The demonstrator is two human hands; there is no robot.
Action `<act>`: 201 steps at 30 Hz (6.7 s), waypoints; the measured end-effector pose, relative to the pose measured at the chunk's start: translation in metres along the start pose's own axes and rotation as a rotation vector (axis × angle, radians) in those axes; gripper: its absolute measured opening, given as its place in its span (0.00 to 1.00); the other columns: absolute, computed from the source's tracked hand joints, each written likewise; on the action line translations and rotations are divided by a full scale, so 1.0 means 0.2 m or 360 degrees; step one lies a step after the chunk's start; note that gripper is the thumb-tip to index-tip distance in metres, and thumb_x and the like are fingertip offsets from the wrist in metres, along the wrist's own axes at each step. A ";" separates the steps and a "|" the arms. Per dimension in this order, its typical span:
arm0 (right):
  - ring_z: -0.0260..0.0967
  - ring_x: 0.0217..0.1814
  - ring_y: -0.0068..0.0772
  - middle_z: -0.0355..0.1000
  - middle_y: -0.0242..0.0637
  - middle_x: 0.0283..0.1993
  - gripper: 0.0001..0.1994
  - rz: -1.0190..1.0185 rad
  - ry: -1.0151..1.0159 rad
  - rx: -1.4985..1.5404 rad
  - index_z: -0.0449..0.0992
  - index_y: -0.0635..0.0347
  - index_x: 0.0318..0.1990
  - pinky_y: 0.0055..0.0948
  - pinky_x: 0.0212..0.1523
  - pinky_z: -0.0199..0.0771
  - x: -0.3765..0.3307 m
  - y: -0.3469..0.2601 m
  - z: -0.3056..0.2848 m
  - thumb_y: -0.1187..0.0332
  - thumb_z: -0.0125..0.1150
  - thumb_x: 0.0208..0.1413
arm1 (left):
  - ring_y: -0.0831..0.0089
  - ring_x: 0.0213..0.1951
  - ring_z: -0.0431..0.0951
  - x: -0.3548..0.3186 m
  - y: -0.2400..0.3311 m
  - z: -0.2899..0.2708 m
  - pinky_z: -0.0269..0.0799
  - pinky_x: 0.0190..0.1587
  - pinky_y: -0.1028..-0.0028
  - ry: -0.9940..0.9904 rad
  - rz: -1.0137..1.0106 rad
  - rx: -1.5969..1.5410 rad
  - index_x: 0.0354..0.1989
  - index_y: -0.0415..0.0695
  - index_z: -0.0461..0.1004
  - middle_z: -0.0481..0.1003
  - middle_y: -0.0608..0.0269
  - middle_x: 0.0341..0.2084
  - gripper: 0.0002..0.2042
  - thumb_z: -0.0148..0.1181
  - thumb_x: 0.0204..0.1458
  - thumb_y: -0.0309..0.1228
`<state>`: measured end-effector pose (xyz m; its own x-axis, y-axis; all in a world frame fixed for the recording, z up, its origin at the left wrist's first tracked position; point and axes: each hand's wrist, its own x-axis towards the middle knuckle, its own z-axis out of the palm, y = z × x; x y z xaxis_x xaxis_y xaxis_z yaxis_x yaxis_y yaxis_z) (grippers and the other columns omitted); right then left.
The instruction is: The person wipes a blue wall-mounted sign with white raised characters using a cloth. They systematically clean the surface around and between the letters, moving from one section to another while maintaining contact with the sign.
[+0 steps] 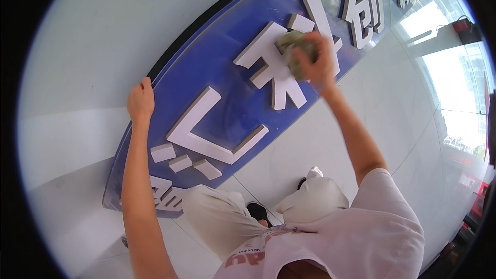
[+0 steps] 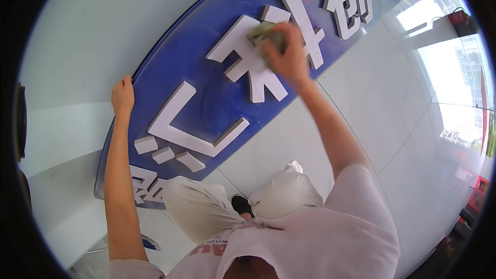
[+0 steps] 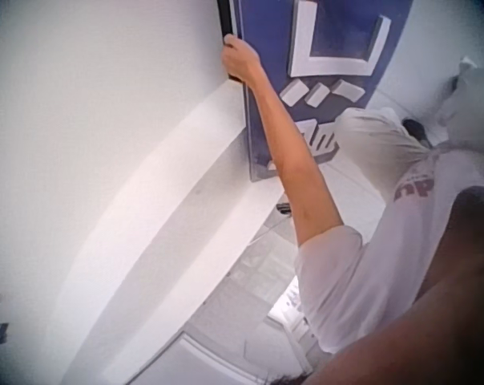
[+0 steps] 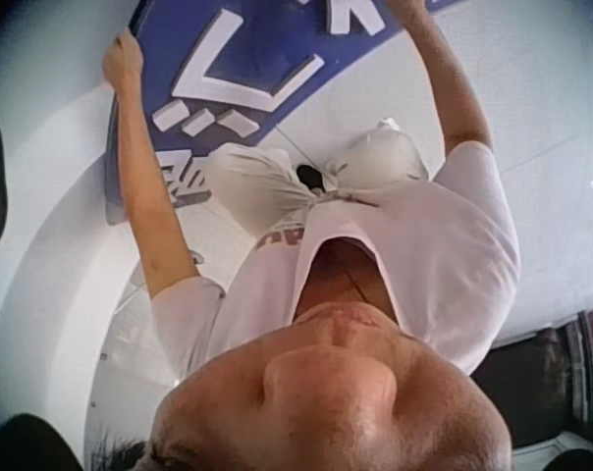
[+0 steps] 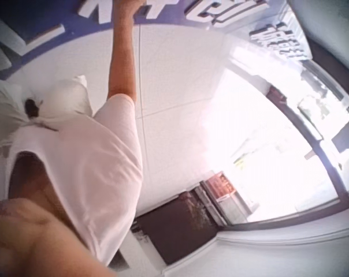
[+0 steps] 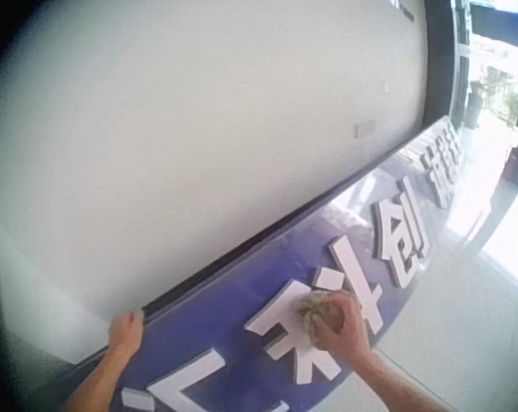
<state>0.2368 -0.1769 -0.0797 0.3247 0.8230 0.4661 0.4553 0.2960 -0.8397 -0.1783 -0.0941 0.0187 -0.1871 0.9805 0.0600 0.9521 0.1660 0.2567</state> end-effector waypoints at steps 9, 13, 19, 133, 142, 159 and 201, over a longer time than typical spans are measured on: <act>0.64 0.48 0.52 0.68 0.41 0.41 0.07 -0.0261 -0.0313 -0.0155 0.74 0.54 0.37 0.46 0.48 0.67 -0.34 -0.20 0.48 0.73 0.60 0.49 | 0.38 0.36 0.76 0.06 -0.08 0.06 0.70 0.41 0.52 0.0093 0.0084 0.0102 0.27 0.30 0.74 0.75 0.34 0.28 0.30 0.38 0.60 0.49; 0.72 0.50 0.39 0.73 0.42 0.45 0.12 0.0583 -0.1083 0.0682 0.76 0.58 0.46 0.34 0.52 0.71 -0.58 -0.29 0.49 0.62 0.57 0.62 | 0.39 0.33 0.75 0.06 -0.07 0.06 0.69 0.39 0.52 0.0008 0.0025 0.0036 0.27 0.29 0.73 0.75 0.35 0.26 0.30 0.38 0.60 0.48; 0.70 0.45 0.18 0.74 0.27 0.43 0.13 0.0712 -0.0078 0.0659 0.75 0.58 0.51 0.23 0.47 0.71 -0.14 -0.13 -0.05 0.63 0.60 0.63 | 0.43 0.30 0.75 0.00 -0.03 0.03 0.68 0.37 0.53 0.0081 0.0010 0.0031 0.26 0.31 0.73 0.74 0.39 0.24 0.29 0.38 0.61 0.49; 0.61 0.61 0.61 0.65 0.52 0.57 0.30 -0.0835 -0.1166 -0.0463 0.70 0.57 0.58 0.50 0.60 0.63 -1.19 0.19 0.55 0.87 0.52 0.43 | 0.45 0.40 0.79 -0.19 -0.65 -0.20 0.72 0.48 0.54 -0.0162 -0.0336 0.0163 0.32 0.40 0.81 0.81 0.48 0.34 0.35 0.25 0.65 0.52; 0.61 0.61 0.45 0.62 0.45 0.57 0.25 0.0110 -0.0113 -0.0059 0.64 0.61 0.58 0.38 0.63 0.60 -0.56 -0.36 0.65 0.83 0.58 0.50 | 0.44 0.39 0.80 -0.26 -0.77 -0.18 0.73 0.46 0.54 -0.0038 -0.0283 0.0197 0.29 0.40 0.81 0.81 0.48 0.33 0.35 0.26 0.65 0.50; 0.62 0.59 0.53 0.61 0.43 0.57 0.22 -0.0327 -0.1862 -0.0606 0.68 0.49 0.50 0.46 0.51 0.74 -1.18 -0.25 0.71 0.79 0.58 0.45 | 0.40 0.47 0.78 -0.22 -0.79 -0.14 0.71 0.53 0.53 0.0009 -0.0292 0.0173 0.43 0.40 0.81 0.80 0.41 0.41 0.34 0.30 0.62 0.54; 0.60 0.64 0.53 0.62 0.45 0.63 0.33 -0.0678 -0.0765 -0.0508 0.70 0.51 0.59 0.43 0.64 0.63 -0.42 -0.37 0.46 0.87 0.55 0.42 | 0.42 0.43 0.78 -0.21 -0.88 -0.09 0.71 0.50 0.49 0.0250 -0.0366 0.0297 0.36 0.38 0.81 0.79 0.39 0.38 0.25 0.39 0.60 0.45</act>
<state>0.0996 -0.2237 -0.0830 -0.3032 0.8118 0.4991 0.7052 0.5434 -0.4554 -0.3418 -0.1665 -0.0113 -0.4236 0.8892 0.1728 0.9057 0.4118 0.1009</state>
